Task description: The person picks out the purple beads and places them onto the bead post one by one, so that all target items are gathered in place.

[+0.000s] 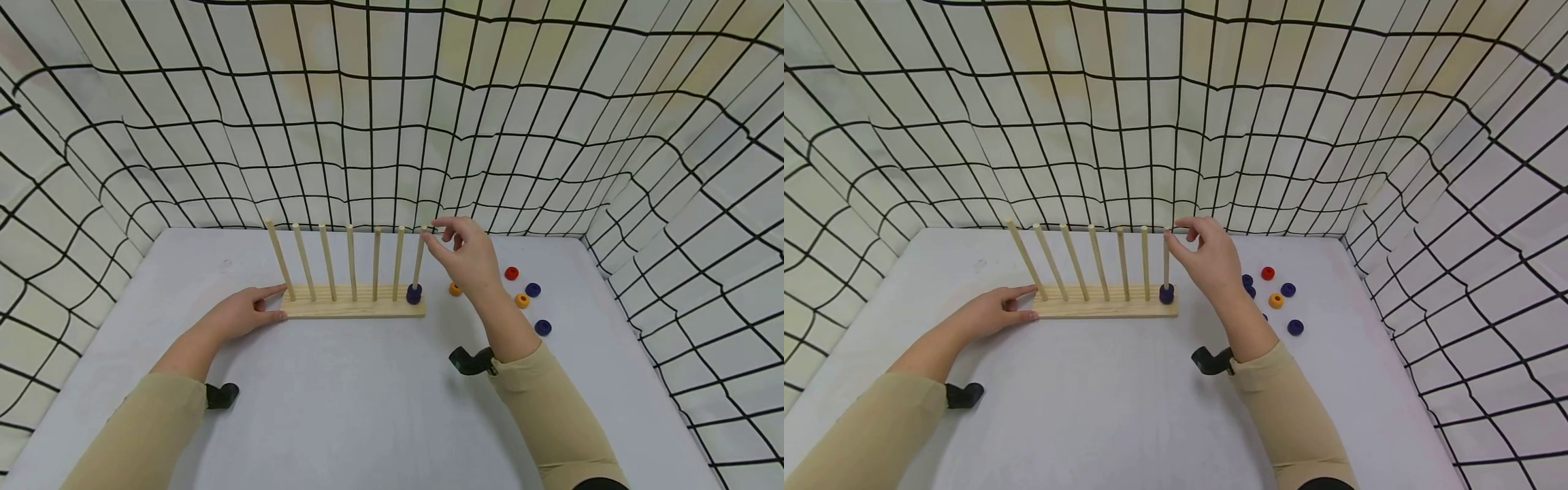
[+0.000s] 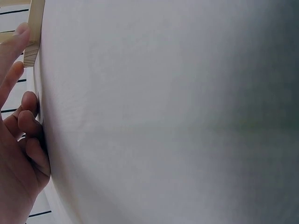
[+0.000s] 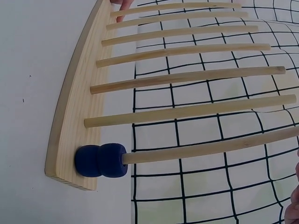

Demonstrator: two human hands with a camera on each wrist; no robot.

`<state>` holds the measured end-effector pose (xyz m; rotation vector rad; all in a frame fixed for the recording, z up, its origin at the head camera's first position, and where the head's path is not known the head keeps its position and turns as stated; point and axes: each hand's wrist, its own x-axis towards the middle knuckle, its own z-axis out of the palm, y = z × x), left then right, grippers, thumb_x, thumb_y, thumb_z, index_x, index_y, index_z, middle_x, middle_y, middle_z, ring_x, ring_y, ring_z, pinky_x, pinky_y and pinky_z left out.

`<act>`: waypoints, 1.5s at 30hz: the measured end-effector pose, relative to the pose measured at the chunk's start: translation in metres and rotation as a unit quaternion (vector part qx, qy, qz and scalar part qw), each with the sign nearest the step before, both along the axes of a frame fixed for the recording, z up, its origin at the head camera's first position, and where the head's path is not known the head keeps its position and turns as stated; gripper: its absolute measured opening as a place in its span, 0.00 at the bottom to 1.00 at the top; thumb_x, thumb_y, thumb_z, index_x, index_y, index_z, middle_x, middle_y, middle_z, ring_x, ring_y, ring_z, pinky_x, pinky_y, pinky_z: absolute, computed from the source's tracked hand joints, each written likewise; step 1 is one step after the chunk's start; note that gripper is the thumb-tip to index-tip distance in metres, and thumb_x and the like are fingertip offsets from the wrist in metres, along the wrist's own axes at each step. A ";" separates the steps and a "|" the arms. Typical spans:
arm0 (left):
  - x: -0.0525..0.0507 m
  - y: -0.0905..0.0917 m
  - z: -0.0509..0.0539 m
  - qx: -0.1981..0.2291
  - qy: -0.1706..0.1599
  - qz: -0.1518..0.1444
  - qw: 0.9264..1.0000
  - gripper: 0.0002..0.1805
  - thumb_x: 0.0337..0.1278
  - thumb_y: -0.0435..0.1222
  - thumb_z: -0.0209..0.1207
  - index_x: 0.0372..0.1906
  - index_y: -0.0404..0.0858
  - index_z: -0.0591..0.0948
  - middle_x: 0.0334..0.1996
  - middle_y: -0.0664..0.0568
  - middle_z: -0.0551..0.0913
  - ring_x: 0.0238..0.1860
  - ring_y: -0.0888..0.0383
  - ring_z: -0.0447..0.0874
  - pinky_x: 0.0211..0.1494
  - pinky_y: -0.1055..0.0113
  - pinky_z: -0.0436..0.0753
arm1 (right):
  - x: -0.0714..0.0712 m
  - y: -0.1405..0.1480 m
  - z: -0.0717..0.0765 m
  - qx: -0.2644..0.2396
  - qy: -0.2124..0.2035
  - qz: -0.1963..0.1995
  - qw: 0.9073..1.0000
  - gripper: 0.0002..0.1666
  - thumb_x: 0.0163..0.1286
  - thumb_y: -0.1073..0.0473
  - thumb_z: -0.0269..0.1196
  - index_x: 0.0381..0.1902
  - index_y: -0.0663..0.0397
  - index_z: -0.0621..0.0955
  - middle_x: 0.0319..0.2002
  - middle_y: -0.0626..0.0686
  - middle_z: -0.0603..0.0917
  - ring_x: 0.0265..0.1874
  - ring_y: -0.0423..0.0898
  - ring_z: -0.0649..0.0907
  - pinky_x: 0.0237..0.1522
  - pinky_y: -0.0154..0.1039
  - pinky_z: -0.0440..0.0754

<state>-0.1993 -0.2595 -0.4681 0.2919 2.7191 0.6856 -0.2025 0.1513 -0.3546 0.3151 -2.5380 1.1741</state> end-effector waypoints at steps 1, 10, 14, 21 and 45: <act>0.000 0.000 0.000 0.000 0.000 0.000 1.000 0.43 0.59 0.59 0.63 0.75 0.45 0.66 0.26 0.51 0.67 0.27 0.55 0.62 0.32 0.60 0.62 | 0.000 0.001 0.000 -0.001 0.000 0.001 1.000 0.20 0.68 0.44 0.66 0.52 0.48 0.85 0.34 0.48 0.75 0.32 0.46 0.70 0.32 0.40 0.68; -0.001 0.000 0.001 -0.003 -0.007 0.004 1.000 0.44 0.58 0.59 0.64 0.75 0.45 0.66 0.26 0.51 0.67 0.27 0.55 0.62 0.32 0.60 0.62 | 0.001 0.007 -0.001 0.002 0.004 0.002 1.000 0.20 0.69 0.46 0.66 0.52 0.50 0.84 0.34 0.50 0.76 0.31 0.47 0.70 0.31 0.41 0.67; -0.002 0.000 0.001 -0.002 -0.012 0.006 1.000 0.44 0.57 0.59 0.64 0.75 0.45 0.66 0.26 0.50 0.66 0.27 0.55 0.62 0.33 0.60 0.62 | 0.003 0.011 -0.002 0.009 -0.001 -0.002 1.000 0.20 0.68 0.46 0.66 0.52 0.49 0.84 0.34 0.47 0.75 0.32 0.47 0.70 0.31 0.42 0.67; -0.002 0.000 0.001 -0.005 -0.013 0.001 1.000 0.44 0.58 0.59 0.63 0.75 0.45 0.65 0.26 0.50 0.67 0.28 0.55 0.63 0.33 0.60 0.63 | 0.004 0.020 -0.006 0.020 -0.015 0.000 1.000 0.19 0.68 0.46 0.66 0.53 0.48 0.84 0.35 0.50 0.75 0.31 0.47 0.70 0.31 0.42 0.67; -0.001 -0.001 -0.002 -0.003 -0.010 0.006 1.000 0.44 0.57 0.60 0.64 0.75 0.45 0.66 0.26 0.50 0.67 0.28 0.55 0.63 0.33 0.60 0.62 | 0.017 0.055 -0.022 0.095 -0.069 -0.019 0.993 0.20 0.69 0.46 0.64 0.55 0.48 0.83 0.36 0.48 0.75 0.33 0.47 0.70 0.32 0.43 0.68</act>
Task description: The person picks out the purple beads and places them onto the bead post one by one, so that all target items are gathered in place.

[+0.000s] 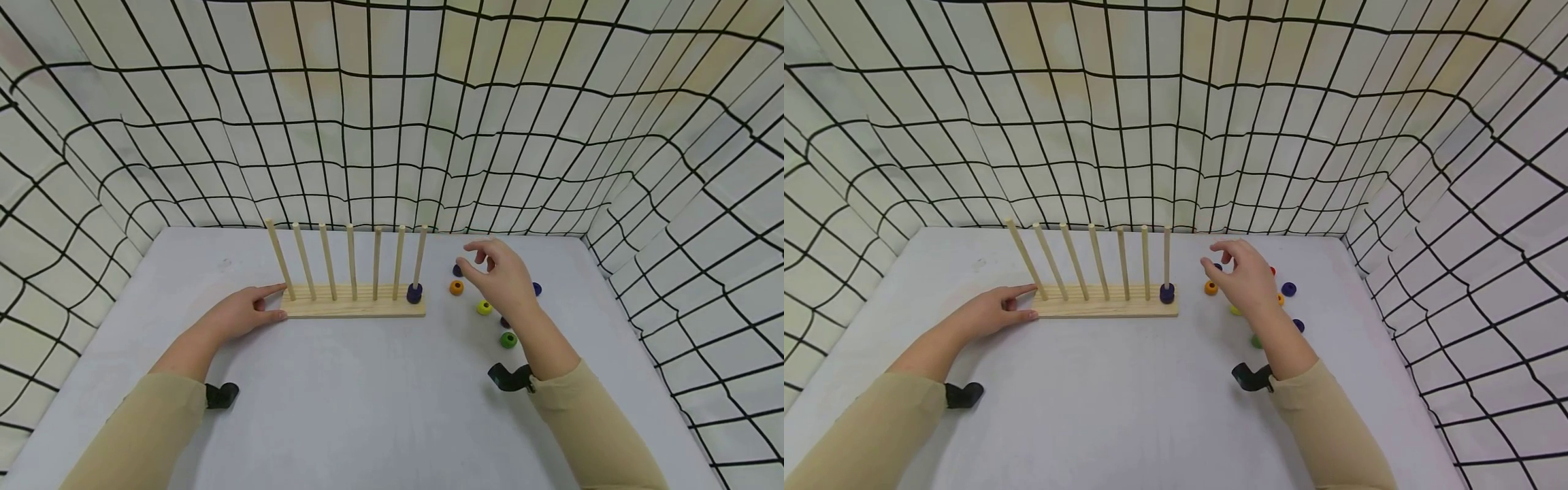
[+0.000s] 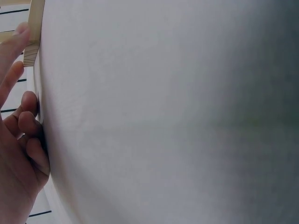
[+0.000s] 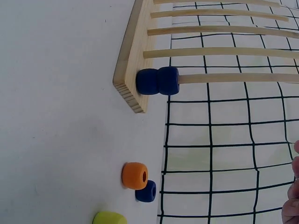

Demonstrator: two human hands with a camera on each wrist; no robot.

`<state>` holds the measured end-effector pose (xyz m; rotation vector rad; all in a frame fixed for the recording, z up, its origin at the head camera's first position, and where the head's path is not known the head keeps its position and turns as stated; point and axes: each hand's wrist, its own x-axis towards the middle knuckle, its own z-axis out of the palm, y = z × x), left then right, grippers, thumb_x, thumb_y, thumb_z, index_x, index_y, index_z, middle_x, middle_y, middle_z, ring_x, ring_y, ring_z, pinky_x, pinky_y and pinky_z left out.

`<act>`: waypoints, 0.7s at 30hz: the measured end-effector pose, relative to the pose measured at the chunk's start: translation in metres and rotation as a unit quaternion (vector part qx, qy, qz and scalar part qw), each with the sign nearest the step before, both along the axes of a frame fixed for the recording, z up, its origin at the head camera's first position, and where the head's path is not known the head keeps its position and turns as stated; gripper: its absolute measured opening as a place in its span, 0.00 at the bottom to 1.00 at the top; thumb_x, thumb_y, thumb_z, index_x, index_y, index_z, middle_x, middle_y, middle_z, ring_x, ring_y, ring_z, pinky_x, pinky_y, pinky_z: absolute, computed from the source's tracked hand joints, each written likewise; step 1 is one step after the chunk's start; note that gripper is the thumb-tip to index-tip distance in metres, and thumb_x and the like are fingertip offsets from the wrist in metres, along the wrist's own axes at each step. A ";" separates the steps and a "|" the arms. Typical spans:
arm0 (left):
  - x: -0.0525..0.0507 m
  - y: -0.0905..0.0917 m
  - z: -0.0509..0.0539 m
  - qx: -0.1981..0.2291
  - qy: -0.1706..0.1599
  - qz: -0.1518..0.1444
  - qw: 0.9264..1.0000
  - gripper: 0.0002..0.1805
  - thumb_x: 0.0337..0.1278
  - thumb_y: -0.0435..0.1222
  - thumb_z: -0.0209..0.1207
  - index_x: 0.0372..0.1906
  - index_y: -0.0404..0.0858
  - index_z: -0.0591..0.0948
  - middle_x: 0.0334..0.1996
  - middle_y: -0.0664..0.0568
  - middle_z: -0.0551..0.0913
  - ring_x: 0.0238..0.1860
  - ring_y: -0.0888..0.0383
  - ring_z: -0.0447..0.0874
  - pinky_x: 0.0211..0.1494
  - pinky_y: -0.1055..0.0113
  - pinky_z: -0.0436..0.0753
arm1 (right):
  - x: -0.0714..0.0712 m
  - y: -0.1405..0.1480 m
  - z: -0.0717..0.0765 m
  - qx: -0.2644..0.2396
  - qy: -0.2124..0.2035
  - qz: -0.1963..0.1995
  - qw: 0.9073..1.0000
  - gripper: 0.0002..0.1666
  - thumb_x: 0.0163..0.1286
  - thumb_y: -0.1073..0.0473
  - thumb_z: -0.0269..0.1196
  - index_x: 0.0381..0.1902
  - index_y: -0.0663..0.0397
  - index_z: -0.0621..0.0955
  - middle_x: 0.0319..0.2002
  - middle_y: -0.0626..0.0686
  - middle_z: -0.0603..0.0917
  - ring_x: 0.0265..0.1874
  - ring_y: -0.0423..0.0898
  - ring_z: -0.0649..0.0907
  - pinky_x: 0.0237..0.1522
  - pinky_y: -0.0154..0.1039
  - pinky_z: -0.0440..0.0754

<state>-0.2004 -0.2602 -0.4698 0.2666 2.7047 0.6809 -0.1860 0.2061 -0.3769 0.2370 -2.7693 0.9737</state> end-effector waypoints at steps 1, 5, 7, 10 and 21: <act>0.000 0.000 0.000 0.001 0.001 0.000 1.000 0.44 0.57 0.59 0.64 0.75 0.45 0.66 0.26 0.50 0.67 0.28 0.55 0.63 0.32 0.60 0.62 | 0.000 0.002 -0.001 0.002 -0.002 -0.002 1.000 0.20 0.69 0.46 0.64 0.55 0.48 0.83 0.37 0.48 0.75 0.33 0.47 0.71 0.32 0.43 0.68; 0.001 0.001 0.001 0.003 0.004 -0.004 1.000 0.43 0.58 0.58 0.64 0.75 0.44 0.66 0.26 0.51 0.67 0.28 0.55 0.63 0.32 0.60 0.62 | 0.001 0.011 -0.004 0.011 -0.005 -0.011 1.000 0.20 0.70 0.47 0.64 0.55 0.48 0.83 0.37 0.49 0.75 0.33 0.48 0.70 0.32 0.43 0.67; 0.001 0.000 0.001 0.004 0.006 -0.004 1.000 0.43 0.58 0.58 0.64 0.75 0.44 0.66 0.26 0.51 0.67 0.27 0.55 0.63 0.32 0.60 0.63 | 0.002 0.015 -0.006 0.015 -0.007 -0.014 1.000 0.20 0.70 0.47 0.64 0.55 0.49 0.83 0.37 0.50 0.75 0.33 0.48 0.70 0.32 0.43 0.67; 0.000 0.000 0.000 0.004 0.007 -0.004 1.000 0.44 0.58 0.59 0.64 0.75 0.44 0.66 0.26 0.51 0.68 0.27 0.55 0.63 0.32 0.60 0.63 | 0.003 0.021 -0.008 0.020 -0.012 -0.019 1.000 0.20 0.70 0.47 0.64 0.55 0.49 0.83 0.38 0.51 0.76 0.33 0.48 0.70 0.32 0.43 0.68; 0.000 0.000 0.001 0.001 0.010 -0.006 1.000 0.43 0.58 0.58 0.64 0.74 0.43 0.66 0.26 0.51 0.68 0.27 0.55 0.64 0.32 0.60 0.63 | 0.007 0.041 -0.018 0.036 -0.026 -0.030 0.999 0.20 0.69 0.47 0.64 0.54 0.51 0.83 0.38 0.55 0.77 0.35 0.49 0.71 0.34 0.44 0.69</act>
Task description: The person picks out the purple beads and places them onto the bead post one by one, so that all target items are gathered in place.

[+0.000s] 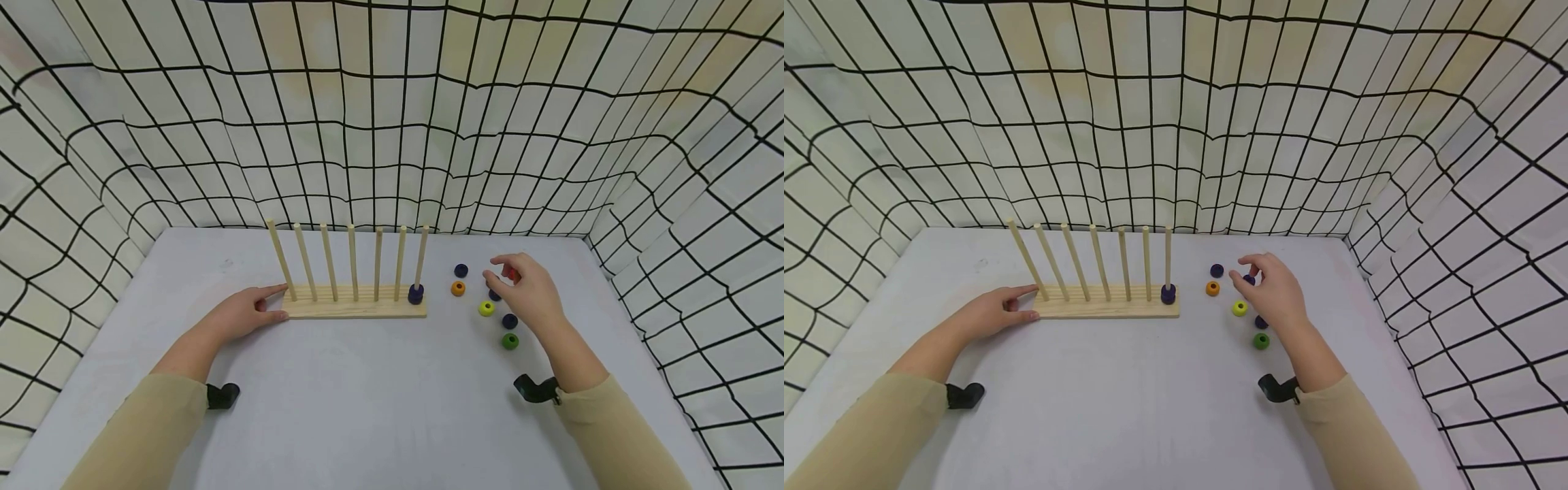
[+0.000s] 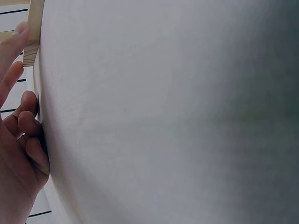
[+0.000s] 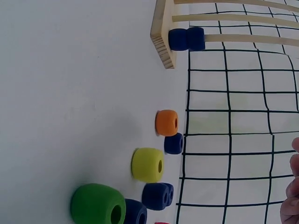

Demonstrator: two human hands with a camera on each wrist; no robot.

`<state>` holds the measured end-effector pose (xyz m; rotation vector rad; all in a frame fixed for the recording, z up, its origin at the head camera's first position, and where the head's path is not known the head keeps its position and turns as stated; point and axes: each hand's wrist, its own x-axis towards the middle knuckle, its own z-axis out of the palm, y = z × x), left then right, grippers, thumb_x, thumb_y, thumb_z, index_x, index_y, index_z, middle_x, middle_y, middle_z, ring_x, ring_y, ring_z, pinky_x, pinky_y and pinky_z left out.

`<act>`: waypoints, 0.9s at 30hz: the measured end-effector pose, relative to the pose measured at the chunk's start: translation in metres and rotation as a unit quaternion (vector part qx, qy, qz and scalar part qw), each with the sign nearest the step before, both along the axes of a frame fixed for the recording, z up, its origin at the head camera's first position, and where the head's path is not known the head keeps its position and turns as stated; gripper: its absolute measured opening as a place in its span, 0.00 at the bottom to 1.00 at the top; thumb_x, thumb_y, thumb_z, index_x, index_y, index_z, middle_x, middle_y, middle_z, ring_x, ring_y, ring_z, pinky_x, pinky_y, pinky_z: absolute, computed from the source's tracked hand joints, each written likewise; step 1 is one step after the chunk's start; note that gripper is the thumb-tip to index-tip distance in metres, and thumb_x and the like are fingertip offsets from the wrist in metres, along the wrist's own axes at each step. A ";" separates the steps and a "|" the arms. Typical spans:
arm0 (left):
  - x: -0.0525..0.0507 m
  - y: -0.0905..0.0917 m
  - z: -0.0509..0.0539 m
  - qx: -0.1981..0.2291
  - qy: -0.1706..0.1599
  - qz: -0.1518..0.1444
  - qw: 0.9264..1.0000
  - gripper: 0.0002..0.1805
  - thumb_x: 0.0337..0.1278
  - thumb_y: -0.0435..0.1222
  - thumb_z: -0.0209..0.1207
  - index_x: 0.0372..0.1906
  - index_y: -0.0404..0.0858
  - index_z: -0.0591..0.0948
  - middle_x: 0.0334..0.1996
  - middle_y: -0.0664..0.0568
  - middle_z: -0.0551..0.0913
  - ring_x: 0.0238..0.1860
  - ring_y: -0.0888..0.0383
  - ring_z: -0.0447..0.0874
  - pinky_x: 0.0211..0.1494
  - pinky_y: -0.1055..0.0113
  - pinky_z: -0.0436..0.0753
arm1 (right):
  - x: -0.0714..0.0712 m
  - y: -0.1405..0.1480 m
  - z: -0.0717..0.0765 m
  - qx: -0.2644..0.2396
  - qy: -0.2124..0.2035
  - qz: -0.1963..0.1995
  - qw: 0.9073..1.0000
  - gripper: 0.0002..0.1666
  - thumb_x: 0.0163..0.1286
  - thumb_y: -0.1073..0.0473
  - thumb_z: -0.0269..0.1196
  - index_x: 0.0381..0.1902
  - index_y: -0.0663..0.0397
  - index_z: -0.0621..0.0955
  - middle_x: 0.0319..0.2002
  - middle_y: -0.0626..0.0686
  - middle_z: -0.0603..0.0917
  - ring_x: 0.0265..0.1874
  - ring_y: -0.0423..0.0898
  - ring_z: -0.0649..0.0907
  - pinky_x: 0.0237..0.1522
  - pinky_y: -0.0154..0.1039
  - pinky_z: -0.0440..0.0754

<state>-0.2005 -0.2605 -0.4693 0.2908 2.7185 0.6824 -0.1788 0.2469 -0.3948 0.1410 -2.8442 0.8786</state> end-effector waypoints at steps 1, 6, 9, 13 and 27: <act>0.000 0.000 0.000 0.000 0.000 0.000 1.000 0.43 0.58 0.58 0.64 0.74 0.43 0.66 0.26 0.51 0.68 0.27 0.55 0.64 0.32 0.60 0.63 | 0.000 0.002 -0.001 0.005 -0.004 -0.001 1.000 0.21 0.70 0.46 0.64 0.54 0.51 0.83 0.38 0.55 0.77 0.35 0.49 0.71 0.34 0.44 0.69; 0.000 0.000 0.000 0.000 -0.002 0.002 1.000 0.43 0.58 0.59 0.63 0.75 0.44 0.66 0.26 0.51 0.68 0.27 0.55 0.64 0.32 0.60 0.63 | 0.004 0.012 -0.007 0.024 -0.027 -0.006 0.999 0.22 0.71 0.45 0.62 0.55 0.51 0.82 0.39 0.52 0.76 0.37 0.49 0.71 0.35 0.44 0.69; 0.000 0.000 0.000 0.000 -0.006 0.003 1.000 0.44 0.58 0.59 0.63 0.75 0.45 0.66 0.27 0.50 0.68 0.28 0.55 0.64 0.33 0.60 0.63 | 0.007 0.019 -0.011 0.030 -0.033 -0.007 0.999 0.22 0.71 0.46 0.63 0.56 0.52 0.82 0.40 0.52 0.77 0.37 0.50 0.71 0.35 0.44 0.69; 0.000 0.000 0.001 0.002 -0.008 0.004 1.000 0.44 0.58 0.59 0.63 0.75 0.44 0.65 0.27 0.50 0.68 0.28 0.55 0.63 0.33 0.60 0.63 | 0.012 0.027 -0.016 0.040 -0.037 -0.011 0.998 0.21 0.71 0.47 0.63 0.54 0.53 0.82 0.38 0.54 0.76 0.36 0.50 0.71 0.34 0.44 0.68; 0.001 0.001 0.002 -0.002 -0.006 0.002 1.000 0.44 0.58 0.59 0.64 0.75 0.44 0.66 0.27 0.50 0.67 0.29 0.55 0.64 0.33 0.60 0.63 | 0.028 0.058 -0.036 0.076 -0.062 -0.033 0.995 0.24 0.70 0.43 0.62 0.52 0.53 0.83 0.38 0.52 0.77 0.34 0.50 0.72 0.30 0.42 0.68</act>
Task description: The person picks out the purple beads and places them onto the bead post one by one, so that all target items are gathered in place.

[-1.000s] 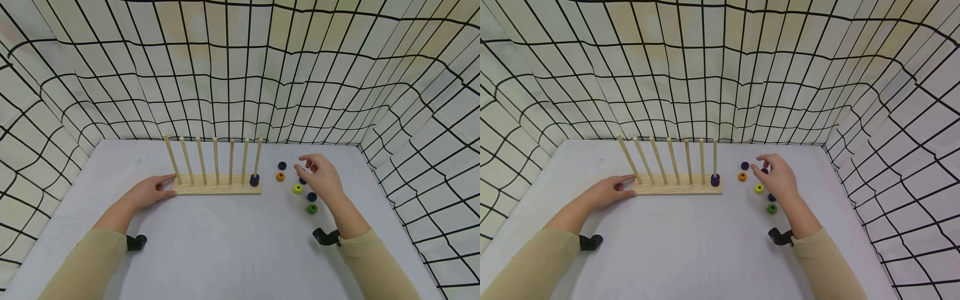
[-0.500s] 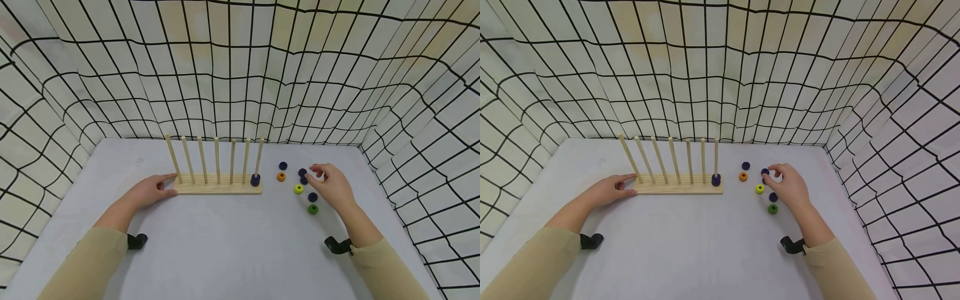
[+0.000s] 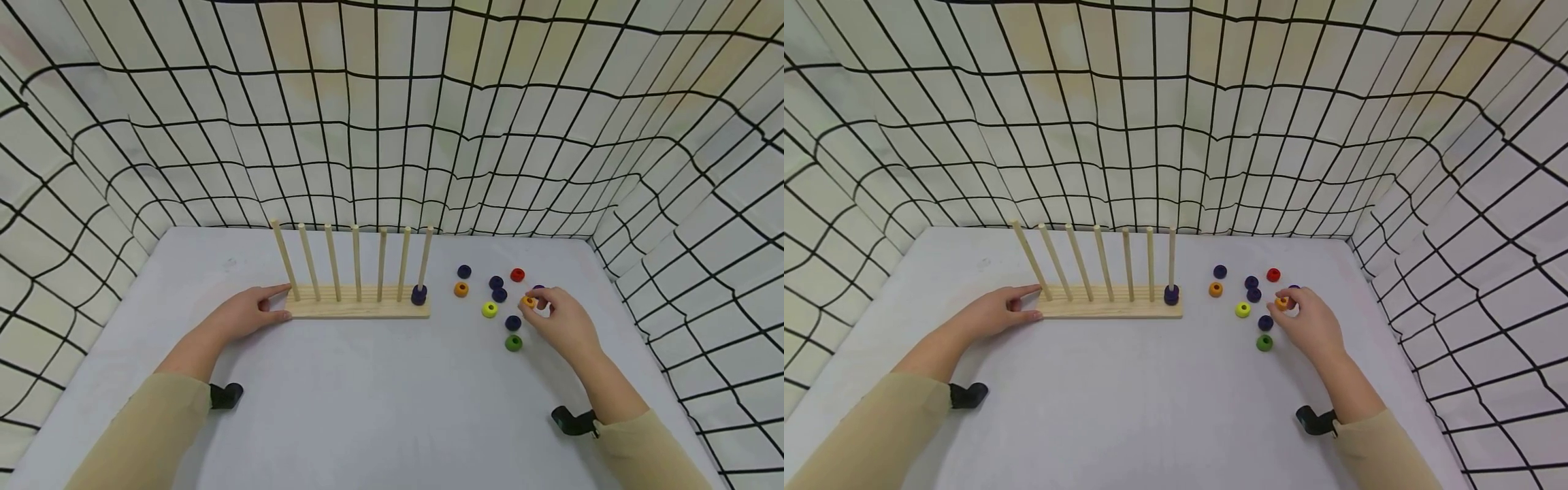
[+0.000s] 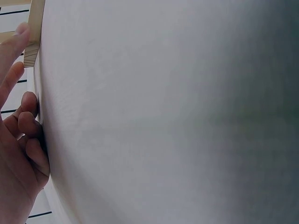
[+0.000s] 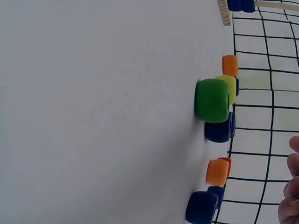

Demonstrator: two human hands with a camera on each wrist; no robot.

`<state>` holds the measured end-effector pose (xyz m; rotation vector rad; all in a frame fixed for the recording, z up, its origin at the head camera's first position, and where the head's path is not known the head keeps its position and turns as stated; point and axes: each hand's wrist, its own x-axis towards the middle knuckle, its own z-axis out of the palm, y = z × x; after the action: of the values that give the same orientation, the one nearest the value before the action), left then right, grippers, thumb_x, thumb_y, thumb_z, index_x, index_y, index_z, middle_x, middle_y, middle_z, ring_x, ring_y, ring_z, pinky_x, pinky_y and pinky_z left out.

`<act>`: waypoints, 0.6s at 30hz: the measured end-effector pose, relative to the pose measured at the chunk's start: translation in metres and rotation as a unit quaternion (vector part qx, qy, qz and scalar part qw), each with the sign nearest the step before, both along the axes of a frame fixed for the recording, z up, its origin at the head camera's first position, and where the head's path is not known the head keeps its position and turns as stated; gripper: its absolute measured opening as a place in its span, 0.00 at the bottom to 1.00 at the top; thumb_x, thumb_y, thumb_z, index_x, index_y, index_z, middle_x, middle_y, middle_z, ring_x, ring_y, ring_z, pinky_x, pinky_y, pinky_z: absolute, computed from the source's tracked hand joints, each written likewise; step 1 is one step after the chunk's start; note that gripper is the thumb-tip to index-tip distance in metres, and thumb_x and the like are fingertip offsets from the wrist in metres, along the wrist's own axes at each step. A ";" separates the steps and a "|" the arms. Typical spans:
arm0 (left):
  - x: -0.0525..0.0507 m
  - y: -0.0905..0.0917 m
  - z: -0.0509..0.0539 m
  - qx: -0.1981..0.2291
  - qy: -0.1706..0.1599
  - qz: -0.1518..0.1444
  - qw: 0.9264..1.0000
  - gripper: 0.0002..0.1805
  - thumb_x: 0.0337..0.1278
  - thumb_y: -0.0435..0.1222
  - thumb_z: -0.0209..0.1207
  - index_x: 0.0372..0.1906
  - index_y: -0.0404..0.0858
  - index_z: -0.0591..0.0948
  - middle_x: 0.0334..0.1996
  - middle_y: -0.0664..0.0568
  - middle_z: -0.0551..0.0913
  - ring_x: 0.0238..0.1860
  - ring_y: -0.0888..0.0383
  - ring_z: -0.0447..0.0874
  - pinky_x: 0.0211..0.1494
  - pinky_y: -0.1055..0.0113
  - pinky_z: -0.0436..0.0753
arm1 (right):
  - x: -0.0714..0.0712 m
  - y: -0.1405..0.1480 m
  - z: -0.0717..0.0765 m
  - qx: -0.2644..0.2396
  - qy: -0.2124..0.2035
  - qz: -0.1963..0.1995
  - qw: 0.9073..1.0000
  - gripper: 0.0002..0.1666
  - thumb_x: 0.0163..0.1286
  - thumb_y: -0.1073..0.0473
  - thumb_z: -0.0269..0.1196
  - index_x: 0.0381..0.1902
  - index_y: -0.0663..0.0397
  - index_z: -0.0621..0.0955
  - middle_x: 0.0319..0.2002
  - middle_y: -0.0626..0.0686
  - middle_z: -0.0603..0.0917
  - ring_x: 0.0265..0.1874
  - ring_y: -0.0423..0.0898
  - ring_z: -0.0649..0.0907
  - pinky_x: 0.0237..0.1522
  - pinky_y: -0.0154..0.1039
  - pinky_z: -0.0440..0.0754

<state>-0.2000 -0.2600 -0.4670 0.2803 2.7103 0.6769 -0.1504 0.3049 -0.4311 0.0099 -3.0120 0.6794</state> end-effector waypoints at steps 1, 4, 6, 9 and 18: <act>0.000 0.000 0.000 0.001 0.002 -0.001 1.000 0.44 0.57 0.59 0.64 0.75 0.44 0.66 0.27 0.50 0.67 0.28 0.55 0.63 0.33 0.60 0.63 | 0.001 0.002 -0.001 0.004 0.001 -0.001 1.000 0.22 0.70 0.43 0.62 0.51 0.53 0.83 0.37 0.52 0.77 0.34 0.50 0.72 0.30 0.42 0.68; 0.001 -0.001 -0.002 0.004 0.005 -0.002 1.000 0.44 0.57 0.60 0.64 0.75 0.44 0.66 0.27 0.51 0.67 0.28 0.55 0.63 0.33 0.60 0.63 | 0.005 0.009 -0.003 0.011 -0.001 -0.001 1.000 0.21 0.69 0.45 0.63 0.48 0.56 0.82 0.37 0.54 0.77 0.32 0.50 0.72 0.29 0.42 0.66; 0.001 -0.001 -0.003 0.004 0.004 -0.002 1.000 0.45 0.57 0.60 0.64 0.75 0.45 0.66 0.27 0.51 0.67 0.28 0.55 0.63 0.33 0.60 0.63 | 0.007 0.013 -0.005 0.014 -0.002 -0.001 1.000 0.20 0.69 0.46 0.64 0.48 0.57 0.82 0.36 0.55 0.77 0.31 0.50 0.72 0.28 0.42 0.66; 0.001 -0.001 -0.002 0.004 0.002 -0.002 1.000 0.45 0.57 0.60 0.64 0.75 0.45 0.66 0.26 0.51 0.67 0.28 0.55 0.63 0.33 0.60 0.63 | 0.010 0.019 -0.008 0.020 -0.008 -0.001 1.000 0.21 0.69 0.48 0.65 0.50 0.58 0.82 0.36 0.54 0.77 0.32 0.50 0.72 0.29 0.42 0.67; 0.000 -0.001 -0.003 0.004 0.003 0.000 1.000 0.44 0.57 0.60 0.64 0.75 0.45 0.66 0.26 0.51 0.67 0.28 0.55 0.63 0.33 0.60 0.62 | 0.018 0.038 -0.018 0.036 -0.028 0.001 0.999 0.26 0.68 0.45 0.64 0.55 0.57 0.82 0.38 0.53 0.78 0.33 0.49 0.73 0.30 0.41 0.69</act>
<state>-0.1996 -0.2614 -0.4699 0.2835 2.7141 0.6874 -0.1328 0.3434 -0.4491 -0.0024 -3.0893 0.5816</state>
